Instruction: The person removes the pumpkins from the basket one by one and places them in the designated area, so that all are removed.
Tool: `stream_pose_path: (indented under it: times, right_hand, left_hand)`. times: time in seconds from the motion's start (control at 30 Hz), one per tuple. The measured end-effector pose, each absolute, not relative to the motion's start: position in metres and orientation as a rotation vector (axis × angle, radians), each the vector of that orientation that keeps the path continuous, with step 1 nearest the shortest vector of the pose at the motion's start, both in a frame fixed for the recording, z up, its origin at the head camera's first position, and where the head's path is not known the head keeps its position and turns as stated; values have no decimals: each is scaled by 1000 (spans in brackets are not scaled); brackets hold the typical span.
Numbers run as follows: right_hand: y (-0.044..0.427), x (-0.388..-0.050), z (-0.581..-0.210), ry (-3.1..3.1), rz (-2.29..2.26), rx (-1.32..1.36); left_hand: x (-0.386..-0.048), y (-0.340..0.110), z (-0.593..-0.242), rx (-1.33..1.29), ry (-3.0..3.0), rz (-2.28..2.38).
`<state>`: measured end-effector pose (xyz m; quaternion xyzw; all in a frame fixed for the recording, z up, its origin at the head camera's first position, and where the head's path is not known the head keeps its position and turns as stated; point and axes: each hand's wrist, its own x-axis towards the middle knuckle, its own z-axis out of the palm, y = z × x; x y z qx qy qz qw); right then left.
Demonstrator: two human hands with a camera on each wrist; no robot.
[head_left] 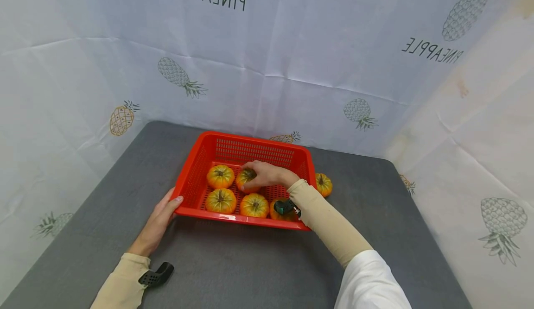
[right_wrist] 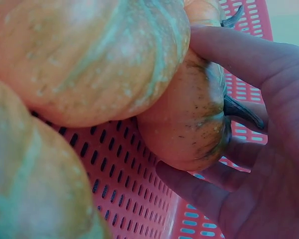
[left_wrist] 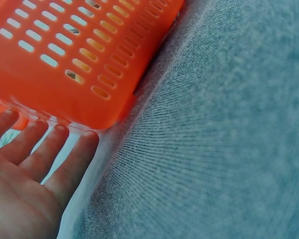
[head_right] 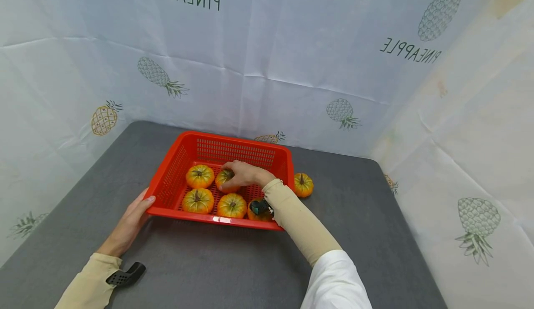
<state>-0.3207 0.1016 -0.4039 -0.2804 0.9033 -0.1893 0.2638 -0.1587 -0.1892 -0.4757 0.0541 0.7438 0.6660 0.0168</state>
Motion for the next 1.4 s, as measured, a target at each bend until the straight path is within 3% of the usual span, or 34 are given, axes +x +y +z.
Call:
stream_pose_path:
  times: [0.33,0.63,1.4]
  right_hand:
    - [104,-322,-404,2424,-523,-886]
    - [103,-319,-404,2446,-466,-779]
    - [102,-314,-393,2477,-468,-809]
  left_hand:
    - [-159,-190,-476,168,2317,2068]
    - [-157,-191,-476,188,2337,2067]
    - [-158,-190,-477,208,2323,2081]
